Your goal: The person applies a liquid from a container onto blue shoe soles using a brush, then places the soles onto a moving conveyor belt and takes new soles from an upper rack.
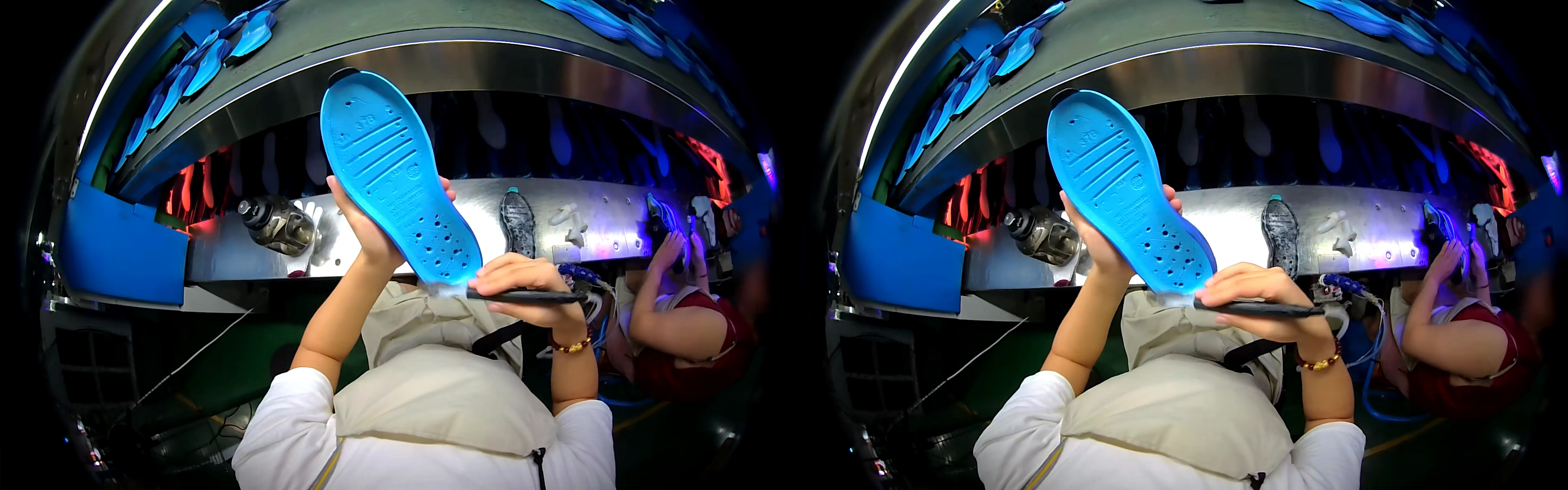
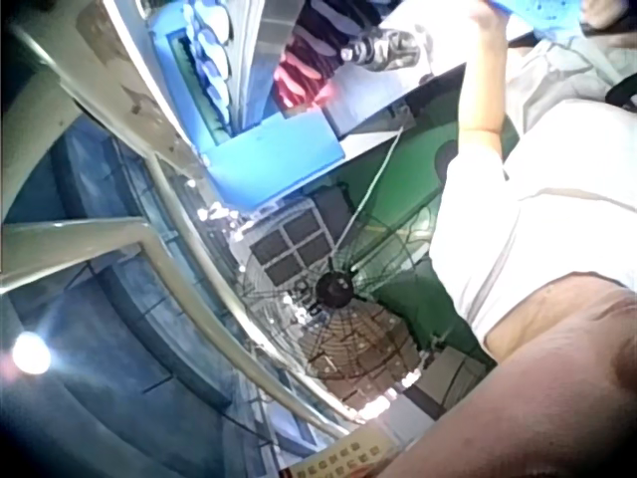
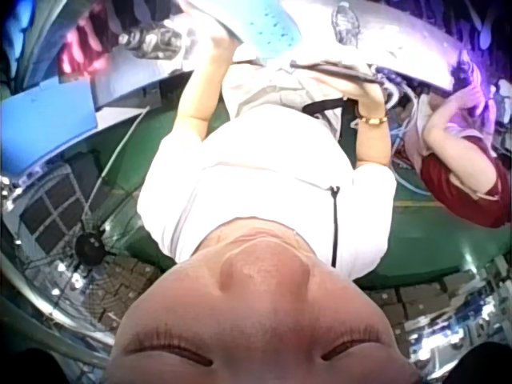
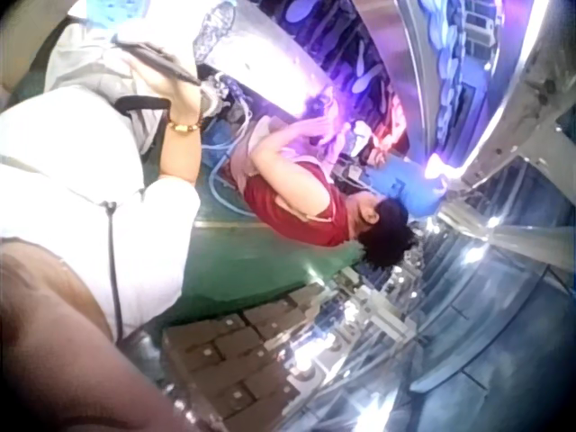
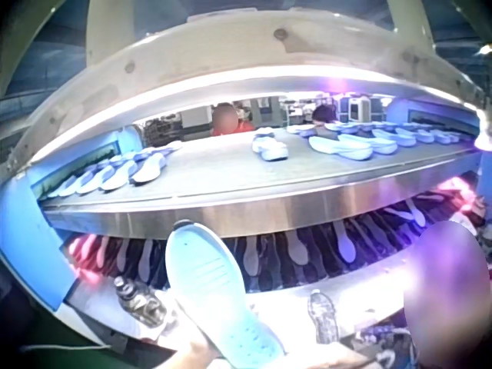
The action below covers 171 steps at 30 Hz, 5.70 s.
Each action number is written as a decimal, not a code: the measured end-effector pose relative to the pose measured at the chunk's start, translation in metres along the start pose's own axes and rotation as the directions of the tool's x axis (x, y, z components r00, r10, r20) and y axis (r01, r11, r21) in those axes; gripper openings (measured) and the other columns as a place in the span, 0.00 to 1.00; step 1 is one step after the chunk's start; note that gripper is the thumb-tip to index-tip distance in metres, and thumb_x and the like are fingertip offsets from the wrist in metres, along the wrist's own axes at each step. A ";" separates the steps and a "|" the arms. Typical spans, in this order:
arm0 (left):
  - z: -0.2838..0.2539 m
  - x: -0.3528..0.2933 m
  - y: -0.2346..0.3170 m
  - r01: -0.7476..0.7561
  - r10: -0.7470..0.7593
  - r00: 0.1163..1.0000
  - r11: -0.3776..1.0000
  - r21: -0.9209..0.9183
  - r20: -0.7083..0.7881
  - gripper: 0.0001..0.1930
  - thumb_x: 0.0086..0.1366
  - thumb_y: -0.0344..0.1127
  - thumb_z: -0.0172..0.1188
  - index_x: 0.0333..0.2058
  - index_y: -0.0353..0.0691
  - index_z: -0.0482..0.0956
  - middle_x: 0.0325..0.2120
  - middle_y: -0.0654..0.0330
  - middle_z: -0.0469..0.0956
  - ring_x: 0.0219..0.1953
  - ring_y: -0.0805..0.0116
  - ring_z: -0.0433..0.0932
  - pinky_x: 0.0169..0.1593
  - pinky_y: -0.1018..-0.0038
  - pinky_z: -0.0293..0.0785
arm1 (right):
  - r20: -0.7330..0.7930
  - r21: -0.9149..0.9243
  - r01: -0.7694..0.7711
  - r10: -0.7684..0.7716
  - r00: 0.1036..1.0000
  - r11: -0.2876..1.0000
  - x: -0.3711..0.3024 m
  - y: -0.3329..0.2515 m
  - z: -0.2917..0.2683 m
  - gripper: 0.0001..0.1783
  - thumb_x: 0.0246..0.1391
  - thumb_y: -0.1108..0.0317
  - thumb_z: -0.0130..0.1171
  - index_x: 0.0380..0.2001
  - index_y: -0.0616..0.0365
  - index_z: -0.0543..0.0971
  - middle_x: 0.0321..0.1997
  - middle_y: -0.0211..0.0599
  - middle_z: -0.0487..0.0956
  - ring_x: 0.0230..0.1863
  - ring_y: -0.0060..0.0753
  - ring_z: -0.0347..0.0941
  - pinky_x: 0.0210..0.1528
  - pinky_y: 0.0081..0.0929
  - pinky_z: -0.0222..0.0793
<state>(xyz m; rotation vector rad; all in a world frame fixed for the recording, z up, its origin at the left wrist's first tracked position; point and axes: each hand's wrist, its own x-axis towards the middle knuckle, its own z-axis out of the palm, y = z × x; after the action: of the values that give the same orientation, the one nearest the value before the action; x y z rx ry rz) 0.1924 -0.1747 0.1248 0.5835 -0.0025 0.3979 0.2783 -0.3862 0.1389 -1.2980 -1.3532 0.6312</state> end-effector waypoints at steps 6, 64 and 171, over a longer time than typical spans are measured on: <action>0.010 0.009 0.001 0.042 -0.041 0.998 0.999 0.011 -0.043 0.52 0.52 0.77 0.22 0.57 0.32 0.55 0.47 0.39 0.68 0.48 0.48 0.71 0.50 0.55 0.69 | -0.204 0.387 -0.129 0.221 0.954 0.913 -0.006 0.022 -0.004 0.12 0.45 0.80 0.57 0.36 0.68 0.77 0.42 0.48 0.77 0.43 0.34 0.74 0.47 0.27 0.69; -0.050 -0.010 -0.048 0.388 -0.382 0.921 0.893 -0.227 0.073 0.45 0.57 0.73 0.22 0.56 0.38 0.60 0.50 0.47 0.67 0.52 0.52 0.68 0.55 0.54 0.63 | -0.290 -0.072 -0.224 0.195 0.937 0.972 0.023 0.040 0.007 0.11 0.41 0.76 0.60 0.33 0.64 0.79 0.33 0.40 0.79 0.35 0.30 0.76 0.39 0.24 0.71; -0.046 -0.051 -0.003 0.126 -0.120 0.992 0.976 -0.179 0.045 0.32 0.65 0.56 0.38 0.55 0.32 0.62 0.48 0.46 0.70 0.46 0.56 0.75 0.49 0.63 0.73 | 0.121 0.056 0.067 -0.073 0.990 0.996 0.035 -0.003 0.041 0.11 0.40 0.74 0.65 0.32 0.58 0.80 0.35 0.36 0.80 0.39 0.34 0.75 0.44 0.25 0.70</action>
<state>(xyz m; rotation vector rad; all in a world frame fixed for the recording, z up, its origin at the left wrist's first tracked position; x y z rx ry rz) 0.1417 -0.1709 0.0792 0.4076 -0.0349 0.2641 0.2467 -0.3423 0.1431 -1.1808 -1.4670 0.7033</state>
